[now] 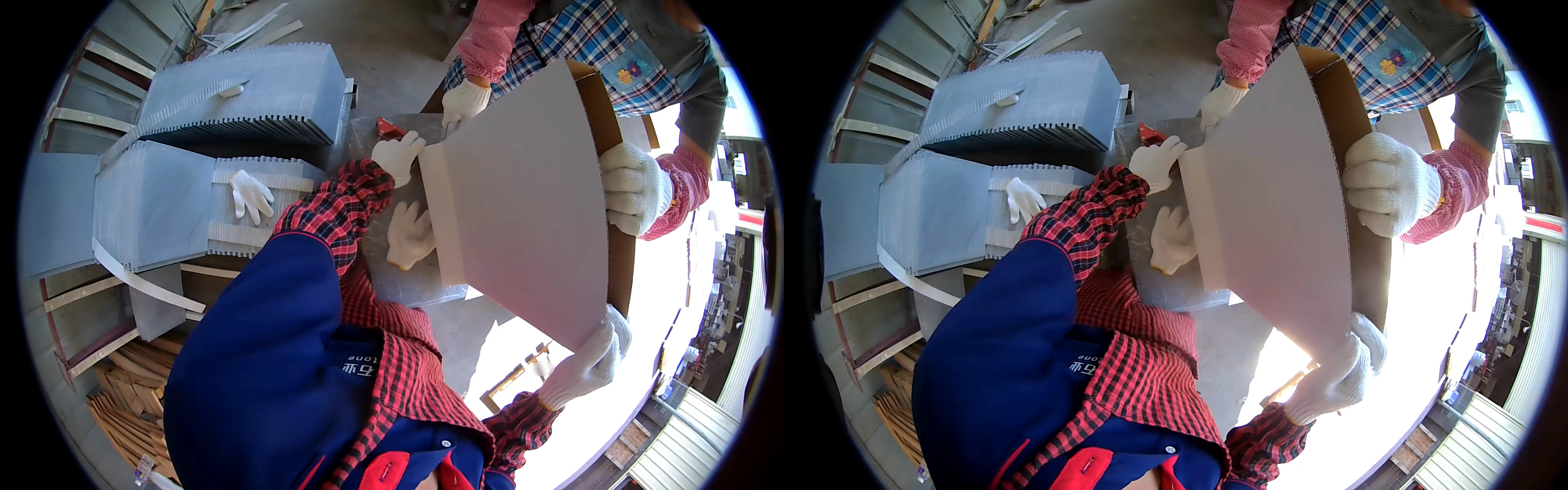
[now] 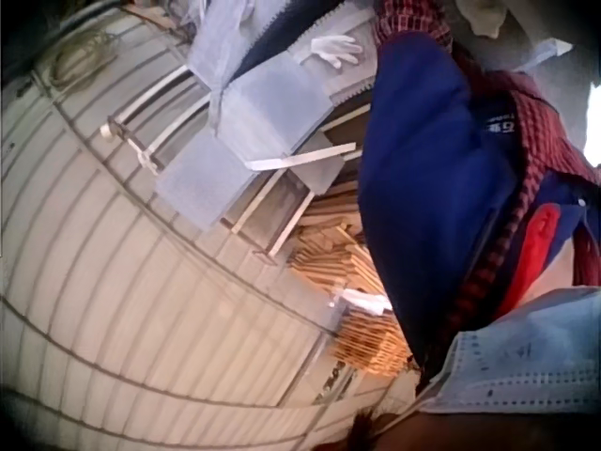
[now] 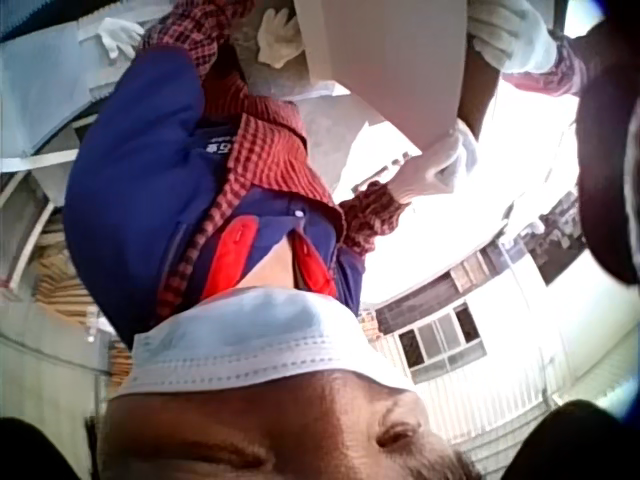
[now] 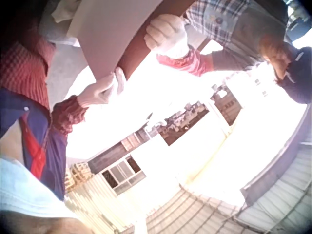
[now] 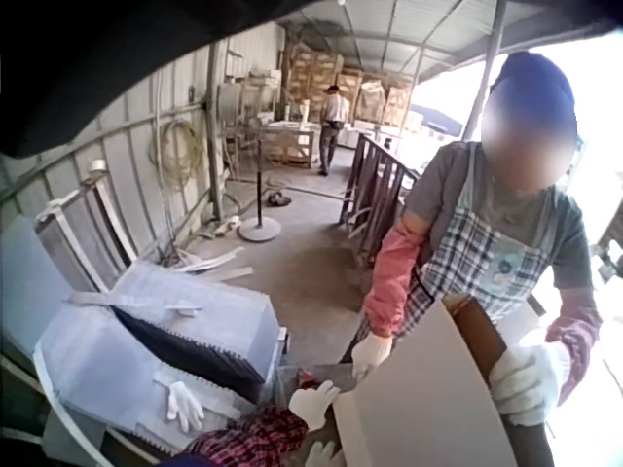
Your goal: The person picks up gray rectangular boards and wraps them with clear plastic film, then secures the film with red tape. They handle the boards one at a time, aligning edges and smoothing the wrap before taping.
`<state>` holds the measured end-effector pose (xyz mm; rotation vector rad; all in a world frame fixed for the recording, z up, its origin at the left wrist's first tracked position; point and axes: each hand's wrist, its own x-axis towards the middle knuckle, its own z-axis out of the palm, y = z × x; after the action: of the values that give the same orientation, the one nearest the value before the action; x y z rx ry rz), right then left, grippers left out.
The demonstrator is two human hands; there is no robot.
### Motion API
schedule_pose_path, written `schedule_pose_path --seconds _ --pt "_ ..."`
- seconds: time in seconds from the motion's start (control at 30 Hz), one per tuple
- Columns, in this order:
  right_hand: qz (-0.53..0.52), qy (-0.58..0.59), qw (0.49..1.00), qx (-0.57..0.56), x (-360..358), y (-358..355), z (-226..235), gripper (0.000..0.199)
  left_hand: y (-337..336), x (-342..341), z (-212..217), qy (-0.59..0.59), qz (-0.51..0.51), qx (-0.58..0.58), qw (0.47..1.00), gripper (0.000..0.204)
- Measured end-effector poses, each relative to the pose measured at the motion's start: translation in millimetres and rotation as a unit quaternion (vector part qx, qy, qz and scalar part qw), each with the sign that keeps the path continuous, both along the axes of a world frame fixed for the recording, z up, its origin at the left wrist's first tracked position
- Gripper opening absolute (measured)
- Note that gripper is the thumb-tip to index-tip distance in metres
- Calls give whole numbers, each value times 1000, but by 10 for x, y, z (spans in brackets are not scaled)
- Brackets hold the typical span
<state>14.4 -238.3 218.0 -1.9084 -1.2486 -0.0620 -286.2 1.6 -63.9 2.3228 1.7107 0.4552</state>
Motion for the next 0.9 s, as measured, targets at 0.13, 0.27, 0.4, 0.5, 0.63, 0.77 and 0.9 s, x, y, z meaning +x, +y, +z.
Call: schedule_pose_path --seconds 0.13,0.27,0.4,0.5,0.63,0.77,0.9 --pt "70 -48 994 64 -97 91 -82 22 20 -131 -132 14 -32 58 998 40" --pt "65 -29 994 85 -50 180 -392 18 77 -374 -48 20 -131 51 990 39" --pt "96 -57 991 67 25 256 -362 18 -245 -274 275 26 -99 103 989 44" --pt "84 -37 994 50 18 266 -336 19 -832 4 428 -28 -250 8 968 41" --pt "116 -72 988 78 -75 292 -291 18 -1310 333 299 -9 -327 71 942 44" --pt "158 -104 977 97 -116 280 -302 11 -1455 422 211 75 -278 27 957 47" --pt "165 -71 981 77 -57 245 -453 7 -1601 410 191 114 -215 -20 970 37"
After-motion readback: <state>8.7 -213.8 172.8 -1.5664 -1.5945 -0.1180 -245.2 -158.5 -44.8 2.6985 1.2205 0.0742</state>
